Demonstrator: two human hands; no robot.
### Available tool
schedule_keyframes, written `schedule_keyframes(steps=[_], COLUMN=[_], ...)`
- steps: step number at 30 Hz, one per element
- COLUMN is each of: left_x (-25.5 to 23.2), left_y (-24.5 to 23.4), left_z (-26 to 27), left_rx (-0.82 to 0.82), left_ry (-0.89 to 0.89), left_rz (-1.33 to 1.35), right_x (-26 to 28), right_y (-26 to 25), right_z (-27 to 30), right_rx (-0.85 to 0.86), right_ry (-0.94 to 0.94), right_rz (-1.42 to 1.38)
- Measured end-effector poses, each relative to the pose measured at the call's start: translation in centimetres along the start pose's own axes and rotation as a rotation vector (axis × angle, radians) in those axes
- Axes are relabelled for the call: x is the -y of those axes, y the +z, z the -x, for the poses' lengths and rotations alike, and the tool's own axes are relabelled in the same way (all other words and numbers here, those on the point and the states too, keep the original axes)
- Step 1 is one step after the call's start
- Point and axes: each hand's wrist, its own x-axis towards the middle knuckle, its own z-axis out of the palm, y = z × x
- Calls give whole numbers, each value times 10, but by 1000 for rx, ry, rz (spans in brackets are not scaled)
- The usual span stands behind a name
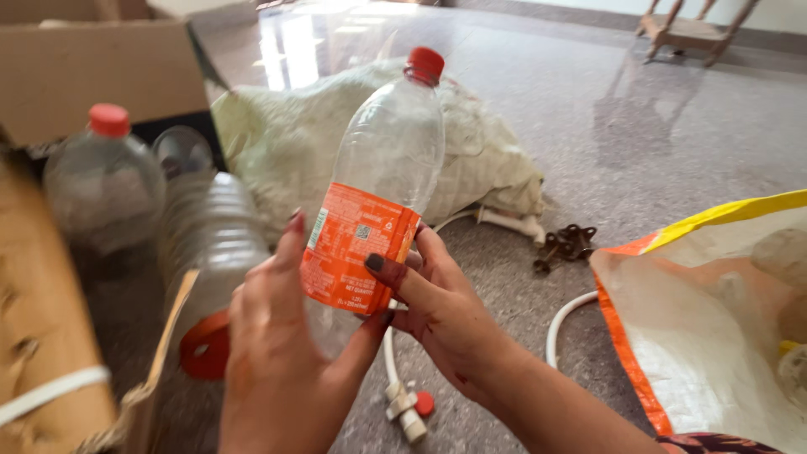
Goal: The person handles various plastic bottles and white PVC plumbing fittings on the floor. They open and close bottle caps, place bottles into a large sack, and connect several white pipe fittings together by hand.
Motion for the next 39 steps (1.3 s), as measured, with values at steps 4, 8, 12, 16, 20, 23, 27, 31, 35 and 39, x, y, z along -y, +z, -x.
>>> schedule_keyframes(steps=[4, 8, 12, 16, 20, 23, 27, 31, 35, 39], left_x=[11, 12, 14, 13, -19, -65, -96, -134, -190, -262], left_y=[10, 23, 31, 54, 92, 125, 167, 227, 270, 285], left_z=[-3, 1, 4, -17, -41, 0, 11, 13, 12, 8], left_rx=[79, 193, 167, 190, 324, 485, 702, 839, 886, 912], left_ry=[-92, -287, -342, -755, -1167, -787, -649, -599, -612, -512], left_rz=[253, 785, 921, 926, 796, 566, 571, 546, 716, 841], right_x=[18, 38, 69, 142, 207, 230, 240, 235, 235, 232], right_y=[-14, -27, -46, -112, -172, -207, -250, -277, -303, -328], right_z=[-3, 6, 17, 54, 122, 152, 162, 168, 171, 171], right_rx=[-54, -22, -301, -653, -1197, -1319, -1261, -1244, -1337, -1364], right_ry=[-149, -309, -293, -836, -639, -276, 213, 348, 204, 67], right_rz=[-162, -238, 75, 869, 1619, 1679, 1555, 1457, 1428, 1391])
